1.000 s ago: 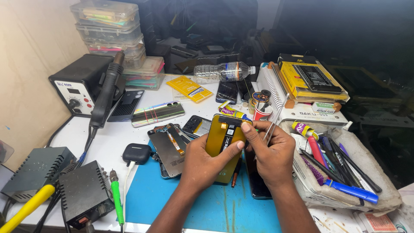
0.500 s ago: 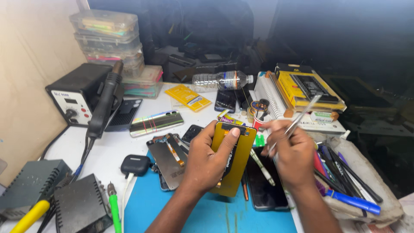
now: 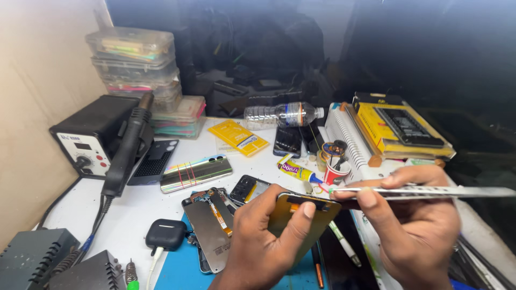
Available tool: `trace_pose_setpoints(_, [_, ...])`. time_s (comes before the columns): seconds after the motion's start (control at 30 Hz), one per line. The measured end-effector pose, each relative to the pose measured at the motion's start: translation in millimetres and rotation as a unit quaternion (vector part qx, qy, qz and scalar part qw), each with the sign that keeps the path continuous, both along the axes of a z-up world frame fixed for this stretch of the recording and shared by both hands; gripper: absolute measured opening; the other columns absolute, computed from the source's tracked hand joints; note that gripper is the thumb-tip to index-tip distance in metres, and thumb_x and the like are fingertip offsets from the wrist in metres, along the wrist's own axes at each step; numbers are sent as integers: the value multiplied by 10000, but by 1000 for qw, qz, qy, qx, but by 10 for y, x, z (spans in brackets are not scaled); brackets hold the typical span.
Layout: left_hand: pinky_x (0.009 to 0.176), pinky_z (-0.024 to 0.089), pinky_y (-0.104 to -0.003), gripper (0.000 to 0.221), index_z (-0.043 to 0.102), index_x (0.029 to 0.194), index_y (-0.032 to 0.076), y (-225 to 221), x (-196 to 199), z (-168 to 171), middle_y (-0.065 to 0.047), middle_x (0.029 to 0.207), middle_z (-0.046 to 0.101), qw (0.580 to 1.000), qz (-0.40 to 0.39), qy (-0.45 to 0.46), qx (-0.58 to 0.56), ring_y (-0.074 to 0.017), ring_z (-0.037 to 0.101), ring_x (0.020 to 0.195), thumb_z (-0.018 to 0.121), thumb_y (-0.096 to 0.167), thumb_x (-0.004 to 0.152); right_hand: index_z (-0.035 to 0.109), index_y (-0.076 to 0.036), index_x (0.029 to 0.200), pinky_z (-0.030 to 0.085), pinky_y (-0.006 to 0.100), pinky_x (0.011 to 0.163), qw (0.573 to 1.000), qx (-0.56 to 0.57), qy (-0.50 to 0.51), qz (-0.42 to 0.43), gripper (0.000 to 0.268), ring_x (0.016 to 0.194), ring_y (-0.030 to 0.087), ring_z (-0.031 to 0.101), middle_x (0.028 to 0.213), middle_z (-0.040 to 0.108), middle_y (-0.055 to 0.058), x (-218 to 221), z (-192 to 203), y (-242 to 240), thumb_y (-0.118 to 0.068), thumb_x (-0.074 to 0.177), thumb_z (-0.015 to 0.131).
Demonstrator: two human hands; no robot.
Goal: The person manipulates the internal components of a disassembled mobile phone using tweezers. They hold a small circuit board and use the tweezers to precisely poke at and arrange flexible connectors and thin wires. Later, they handle a yellow internal component, likely a battery or screen backing, and use the tweezers to peel or adjust a thin adhesive strip or ribbon cable on its surface.
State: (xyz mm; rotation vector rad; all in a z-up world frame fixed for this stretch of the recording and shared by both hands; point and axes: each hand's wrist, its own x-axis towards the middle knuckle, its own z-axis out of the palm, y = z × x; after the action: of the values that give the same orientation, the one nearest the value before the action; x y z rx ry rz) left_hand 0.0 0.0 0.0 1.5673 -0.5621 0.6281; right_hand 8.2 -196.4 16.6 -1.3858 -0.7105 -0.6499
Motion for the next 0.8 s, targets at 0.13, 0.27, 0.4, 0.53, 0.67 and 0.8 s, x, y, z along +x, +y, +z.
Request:
trace_pose_setpoints(0.13, [630, 549, -280, 196, 673, 994, 12, -2, -31, -42, -57, 800, 729, 998, -9, -51, 22, -138, 718, 691, 720, 201, 977, 431, -21, 1154, 663, 364, 928, 994, -54, -38, -85, 261, 925, 249, 787, 917, 746, 247, -123, -45, -32, 14, 1030, 658])
trace_pose_setpoints(0.27, [560, 522, -275, 194, 669, 947, 14, -3, -34, -53, -39, 737, 702, 998, -5, -57, 27, -128, 700, 619, 743, 192, 965, 419, -71, 1135, 682, 353, 887, 983, -105, -58, -142, 287, 893, 221, 807, 892, 758, 183, -179, 43, -33, -57, 984, 663])
trace_pose_setpoints(0.4, [504, 491, -278, 205, 666, 887, 31, 1, -49, -56, -37, 676, 669, 998, -1, -48, 38, -110, 687, 566, 765, 200, 948, 412, -87, 1162, 671, 336, 851, 979, -114, -41, -166, 286, 849, 218, 816, 859, 763, 174, -229, 22, -2, -78, 1032, 666])
trace_pose_setpoints(0.53, [519, 502, -274, 192, 677, 905, 35, 4, -56, -45, -46, 701, 681, 996, 13, -71, 45, -119, 701, 594, 771, 200, 938, 407, -105, 1159, 676, 352, 839, 978, -125, -34, -166, 302, 838, 213, 821, 882, 762, 154, -222, -2, -57, -117, 1004, 666])
trace_pose_setpoints(0.67, [539, 529, -265, 192, 682, 895, 53, -6, -55, -59, -41, 708, 701, 996, 21, -68, 48, -117, 732, 617, 774, 216, 938, 408, -115, 1196, 666, 357, 858, 970, -152, -33, -187, 304, 842, 215, 815, 858, 769, 136, -224, -46, -103, -148, 1025, 658])
trace_pose_setpoints(0.8, [544, 539, -267, 201, 684, 889, 59, 0, -57, -73, -40, 701, 703, 997, 20, -61, 50, -115, 734, 613, 772, 232, 939, 394, -119, 1212, 662, 364, 886, 967, -159, -39, -193, 319, 872, 219, 813, 873, 765, 129, -231, -55, -107, -161, 1033, 654])
